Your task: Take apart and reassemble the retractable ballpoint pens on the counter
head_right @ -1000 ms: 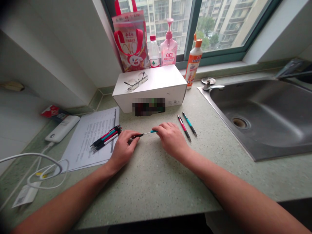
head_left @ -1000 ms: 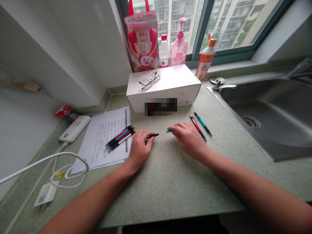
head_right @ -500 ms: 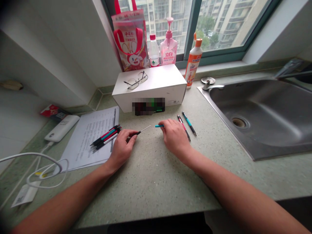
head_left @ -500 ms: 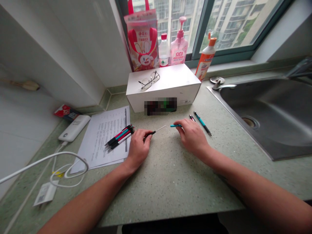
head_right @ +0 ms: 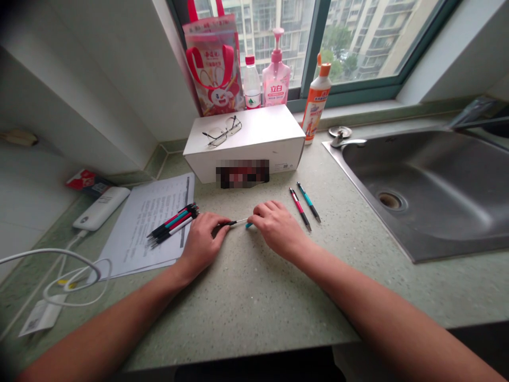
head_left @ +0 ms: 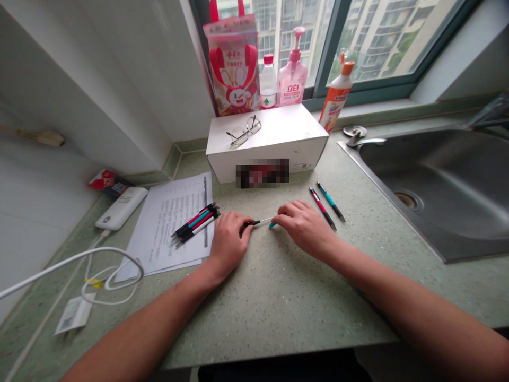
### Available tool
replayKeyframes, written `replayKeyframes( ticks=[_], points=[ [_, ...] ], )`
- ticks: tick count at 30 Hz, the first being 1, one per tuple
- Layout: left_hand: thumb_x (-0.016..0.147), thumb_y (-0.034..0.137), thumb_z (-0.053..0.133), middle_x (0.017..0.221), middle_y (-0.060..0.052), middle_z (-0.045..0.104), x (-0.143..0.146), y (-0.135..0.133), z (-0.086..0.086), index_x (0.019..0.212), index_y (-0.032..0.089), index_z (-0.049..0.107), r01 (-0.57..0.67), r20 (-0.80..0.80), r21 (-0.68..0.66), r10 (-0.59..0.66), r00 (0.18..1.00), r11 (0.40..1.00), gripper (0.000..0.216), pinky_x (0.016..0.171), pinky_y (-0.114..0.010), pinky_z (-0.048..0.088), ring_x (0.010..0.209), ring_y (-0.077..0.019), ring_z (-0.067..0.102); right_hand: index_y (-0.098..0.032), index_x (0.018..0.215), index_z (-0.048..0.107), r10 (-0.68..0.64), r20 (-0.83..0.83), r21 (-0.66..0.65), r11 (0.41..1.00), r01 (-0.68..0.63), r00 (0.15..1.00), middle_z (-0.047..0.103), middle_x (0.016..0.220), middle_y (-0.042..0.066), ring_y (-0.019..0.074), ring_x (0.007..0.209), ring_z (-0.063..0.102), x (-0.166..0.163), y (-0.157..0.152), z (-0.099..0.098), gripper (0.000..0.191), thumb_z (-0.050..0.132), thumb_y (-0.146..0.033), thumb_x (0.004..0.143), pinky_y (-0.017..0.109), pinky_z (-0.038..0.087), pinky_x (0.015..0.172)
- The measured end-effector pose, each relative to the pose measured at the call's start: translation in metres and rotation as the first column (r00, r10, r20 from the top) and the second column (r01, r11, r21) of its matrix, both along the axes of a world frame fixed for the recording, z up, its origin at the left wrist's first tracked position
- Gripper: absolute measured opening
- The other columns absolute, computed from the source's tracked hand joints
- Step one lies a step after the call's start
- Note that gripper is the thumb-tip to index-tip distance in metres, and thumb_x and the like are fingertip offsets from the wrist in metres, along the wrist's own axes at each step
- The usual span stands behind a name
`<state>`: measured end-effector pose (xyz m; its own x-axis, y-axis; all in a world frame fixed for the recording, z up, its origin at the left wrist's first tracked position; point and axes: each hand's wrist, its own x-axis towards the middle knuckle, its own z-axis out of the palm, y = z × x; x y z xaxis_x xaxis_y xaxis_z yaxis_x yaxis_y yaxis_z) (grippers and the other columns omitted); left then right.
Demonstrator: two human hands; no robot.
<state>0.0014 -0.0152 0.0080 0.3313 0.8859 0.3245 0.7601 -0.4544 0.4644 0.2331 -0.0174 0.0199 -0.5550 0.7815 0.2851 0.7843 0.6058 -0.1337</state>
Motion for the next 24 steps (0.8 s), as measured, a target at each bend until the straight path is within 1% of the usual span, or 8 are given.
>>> replayKeyframes(
  ticks=[6,11,13,15,20,24],
  points=[
    [0.092,0.021,0.063,0.092,-0.006,0.069,0.000,0.001,-0.001,0.095,0.020,0.070,0.002,-0.023,-0.002,-0.002,1.000,1.000,0.007,0.082,-0.041,0.044,0.092,-0.0260,0.059,-0.022,0.101,0.073,0.000,-0.016,-0.001,1.000,0.000,1.000,0.067,0.103,0.010,0.0252,0.094,0.054,-0.001,-0.003,0.008,0.030,0.047,-0.009,0.095,0.041,0.040,0.091],
    [0.092,0.020,0.063,0.092,-0.006,0.069,-0.001,0.001,-0.002,0.095,0.020,0.070,-0.014,-0.001,-0.007,0.014,1.000,1.000,0.007,0.083,-0.041,0.045,0.092,-0.0258,0.060,-0.020,0.101,0.071,-0.086,-0.104,0.007,0.996,0.087,0.991,0.067,0.099,0.010,0.0265,0.094,0.055,-0.001,-0.005,0.010,0.024,0.049,-0.012,0.094,0.041,0.042,0.086],
    [0.092,0.019,0.063,0.093,-0.006,0.069,-0.001,0.002,-0.002,0.094,0.020,0.069,-0.025,0.028,-0.013,0.025,0.999,1.000,0.007,0.083,-0.042,0.046,0.092,-0.0256,0.060,-0.020,0.103,0.070,-0.113,-0.154,-0.003,0.994,0.114,0.982,0.067,0.100,0.010,0.0262,0.095,0.056,-0.001,-0.004,0.008,0.024,0.049,-0.013,0.095,0.040,0.043,0.086],
    [0.091,0.019,0.063,0.093,-0.006,0.069,-0.001,0.003,-0.002,0.094,0.020,0.069,-0.035,0.063,-0.021,0.036,0.997,0.999,0.007,0.084,-0.041,0.046,0.092,-0.0251,0.060,-0.020,0.104,0.070,-0.109,-0.170,-0.026,0.994,0.106,0.979,0.068,0.102,0.010,0.0253,0.096,0.058,-0.001,-0.002,0.003,0.024,0.048,-0.014,0.097,0.039,0.043,0.086],
    [0.090,0.019,0.064,0.094,-0.006,0.069,-0.002,0.003,-0.001,0.095,0.020,0.069,-0.050,0.094,-0.032,0.053,0.994,0.998,0.007,0.085,-0.041,0.047,0.092,-0.0244,0.061,-0.020,0.104,0.071,-0.076,-0.113,-0.069,0.995,0.068,0.991,0.072,0.101,0.008,0.0246,0.094,0.061,-0.004,0.004,-0.011,0.019,0.053,-0.016,0.098,0.039,0.044,0.087],
    [0.091,0.019,0.064,0.094,-0.006,0.069,-0.002,0.002,-0.001,0.095,0.020,0.069,-0.046,0.088,-0.035,0.049,0.995,0.998,0.007,0.085,-0.041,0.047,0.092,-0.0246,0.061,-0.020,0.105,0.071,-0.079,-0.105,-0.080,0.994,0.071,0.991,0.072,0.104,0.008,0.0249,0.096,0.061,-0.002,0.006,-0.014,0.019,0.054,-0.015,0.097,0.040,0.045,0.087]
  ],
)
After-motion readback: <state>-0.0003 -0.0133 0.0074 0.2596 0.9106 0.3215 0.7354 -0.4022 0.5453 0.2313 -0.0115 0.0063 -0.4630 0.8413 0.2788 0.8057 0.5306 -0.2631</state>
